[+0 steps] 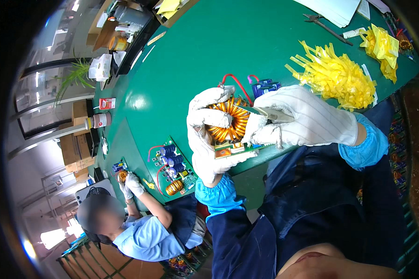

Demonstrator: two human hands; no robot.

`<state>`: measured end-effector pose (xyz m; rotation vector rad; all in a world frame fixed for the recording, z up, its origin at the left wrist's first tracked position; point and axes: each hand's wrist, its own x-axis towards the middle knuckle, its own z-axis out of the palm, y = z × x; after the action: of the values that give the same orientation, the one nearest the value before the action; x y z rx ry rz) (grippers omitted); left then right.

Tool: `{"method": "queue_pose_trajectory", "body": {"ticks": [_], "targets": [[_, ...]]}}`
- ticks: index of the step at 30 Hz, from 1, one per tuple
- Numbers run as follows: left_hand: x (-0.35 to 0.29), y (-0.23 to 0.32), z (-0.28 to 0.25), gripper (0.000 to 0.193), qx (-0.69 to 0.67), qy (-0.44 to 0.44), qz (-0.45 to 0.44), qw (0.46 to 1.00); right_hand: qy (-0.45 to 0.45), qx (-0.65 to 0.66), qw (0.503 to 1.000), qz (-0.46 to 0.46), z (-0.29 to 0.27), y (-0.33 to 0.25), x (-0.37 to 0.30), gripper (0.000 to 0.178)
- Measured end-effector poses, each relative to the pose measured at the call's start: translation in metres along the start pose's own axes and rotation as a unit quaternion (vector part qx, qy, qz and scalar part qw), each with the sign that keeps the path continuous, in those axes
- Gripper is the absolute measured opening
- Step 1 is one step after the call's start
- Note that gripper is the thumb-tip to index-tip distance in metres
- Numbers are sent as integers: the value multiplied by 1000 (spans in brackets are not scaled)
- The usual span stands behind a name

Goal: The person trims components on circuit boards using a small blade, transfers circuit boards to a rack, and applies strips of yellow tape onto circuit boards by hand.

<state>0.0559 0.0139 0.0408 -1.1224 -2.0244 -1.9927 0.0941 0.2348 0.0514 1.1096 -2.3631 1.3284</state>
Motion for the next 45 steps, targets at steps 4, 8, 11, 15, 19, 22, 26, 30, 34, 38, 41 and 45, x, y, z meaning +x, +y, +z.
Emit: {"method": "queue_pose_trajectory", "body": {"ticks": [4,8,11,15,19,22,26,30,34,38,41,45], "targets": [[2,4,0,72,19,-11,-1,1000,40,-93,991,-82,-2,2,-3,19],[1,1,3,72,6,-1,10,1000,55,-110,987,-102,0,3,-5,27],[4,3,5,72,-21,4,14,1000,60,-107,988,-93,1,3,-5,26],[7,5,5,71,-3,-5,12,1000,32,-12,999,-36,0,5,-4,28],[8,4,7,70,-9,-4,15,1000,69,-26,995,-71,-3,6,0,35],[7,5,10,70,-6,13,6,1000,101,-108,978,-147,-4,7,0,40],[9,7,10,70,-8,11,-3,1000,82,39,995,-37,1,9,0,36],[9,4,9,71,-6,5,1,1000,93,59,993,-35,1,8,1,33],[8,5,10,71,-6,11,-11,1000,82,84,993,-26,3,9,0,34],[9,5,10,71,-13,11,4,1000,125,31,990,-61,6,13,-1,30],[10,8,12,72,-13,11,-2,1000,76,31,995,-55,-2,10,-1,24],[8,11,23,72,18,25,-15,999,75,400,889,212,-24,-10,7,21]]}}
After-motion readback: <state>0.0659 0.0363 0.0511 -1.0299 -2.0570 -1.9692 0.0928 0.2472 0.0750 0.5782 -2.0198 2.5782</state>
